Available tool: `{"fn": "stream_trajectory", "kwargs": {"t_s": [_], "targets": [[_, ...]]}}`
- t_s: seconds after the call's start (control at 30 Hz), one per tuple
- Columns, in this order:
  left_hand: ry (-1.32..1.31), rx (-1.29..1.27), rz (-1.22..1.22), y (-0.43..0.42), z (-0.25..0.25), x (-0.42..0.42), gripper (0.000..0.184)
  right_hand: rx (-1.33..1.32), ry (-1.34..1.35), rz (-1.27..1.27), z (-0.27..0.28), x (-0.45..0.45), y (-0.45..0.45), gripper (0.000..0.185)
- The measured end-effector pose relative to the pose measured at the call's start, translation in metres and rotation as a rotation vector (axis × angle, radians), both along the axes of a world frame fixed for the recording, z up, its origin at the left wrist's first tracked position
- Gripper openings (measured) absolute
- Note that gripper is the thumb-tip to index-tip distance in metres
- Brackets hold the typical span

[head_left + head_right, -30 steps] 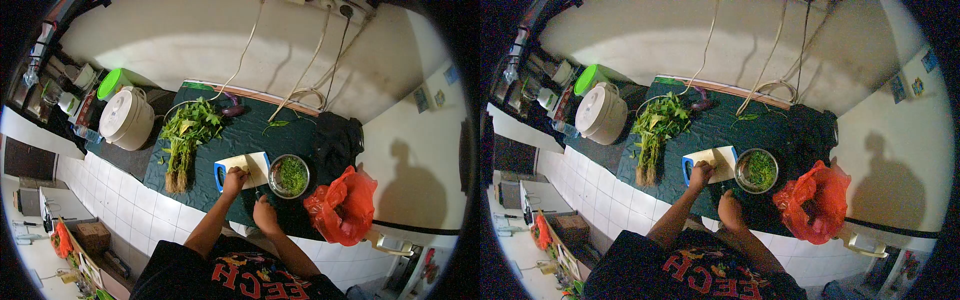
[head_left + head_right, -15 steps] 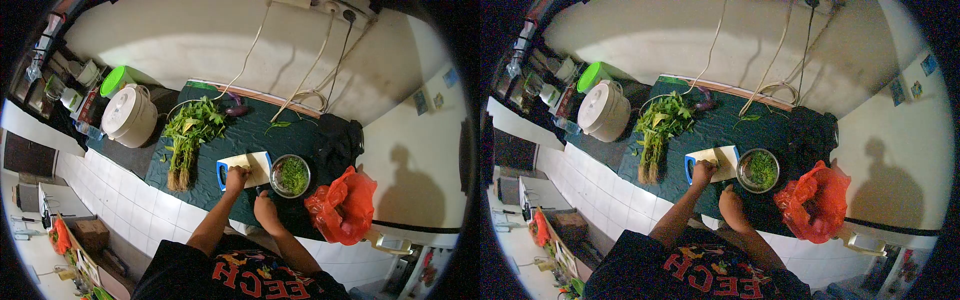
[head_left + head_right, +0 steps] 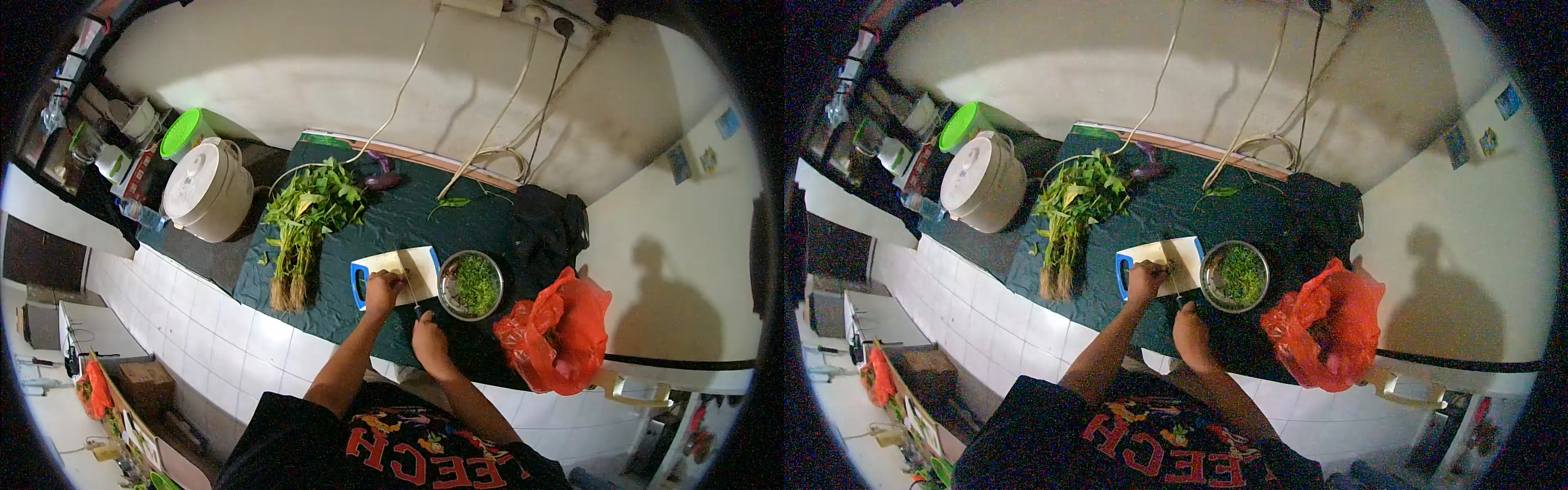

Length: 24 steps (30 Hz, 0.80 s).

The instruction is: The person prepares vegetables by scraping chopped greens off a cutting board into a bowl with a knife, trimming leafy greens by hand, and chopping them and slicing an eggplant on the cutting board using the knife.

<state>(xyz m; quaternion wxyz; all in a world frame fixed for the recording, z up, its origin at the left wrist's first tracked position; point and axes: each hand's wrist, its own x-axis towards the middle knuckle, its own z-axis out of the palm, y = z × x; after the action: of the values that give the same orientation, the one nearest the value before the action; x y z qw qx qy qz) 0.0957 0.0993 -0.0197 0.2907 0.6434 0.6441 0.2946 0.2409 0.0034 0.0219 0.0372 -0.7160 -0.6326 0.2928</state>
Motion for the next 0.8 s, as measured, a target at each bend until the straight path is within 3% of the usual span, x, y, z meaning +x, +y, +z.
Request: {"fn": "stream_trajectory", "kwargs": {"t_s": [0.13, 0.33, 0.57, 0.67, 0.8], "targets": [[0.037, 0.025, -0.009, 0.001, -0.004, -0.002, 0.016, -0.065, -0.052, -0.009, -0.005, -0.004, 0.008, 0.029], [0.034, -0.012, -0.011, -0.001, -0.002, -0.001, 0.019, 0.098, -0.074, 0.066, 0.009, -0.008, 0.026, 0.031], [0.018, 0.058, -0.013, -0.004, -0.005, -0.002, 0.019, -0.028, -0.043, -0.057, -0.013, -0.010, 0.010, 0.030], [0.056, 0.090, -0.033, -0.006, -0.013, -0.002, 0.019, 0.135, -0.046, 0.033, 0.003, -0.009, 0.026, 0.029], [0.096, 0.199, -0.111, -0.010, -0.008, -0.007, 0.018, 0.122, -0.066, 0.058, 0.007, -0.009, 0.024, 0.028]]}}
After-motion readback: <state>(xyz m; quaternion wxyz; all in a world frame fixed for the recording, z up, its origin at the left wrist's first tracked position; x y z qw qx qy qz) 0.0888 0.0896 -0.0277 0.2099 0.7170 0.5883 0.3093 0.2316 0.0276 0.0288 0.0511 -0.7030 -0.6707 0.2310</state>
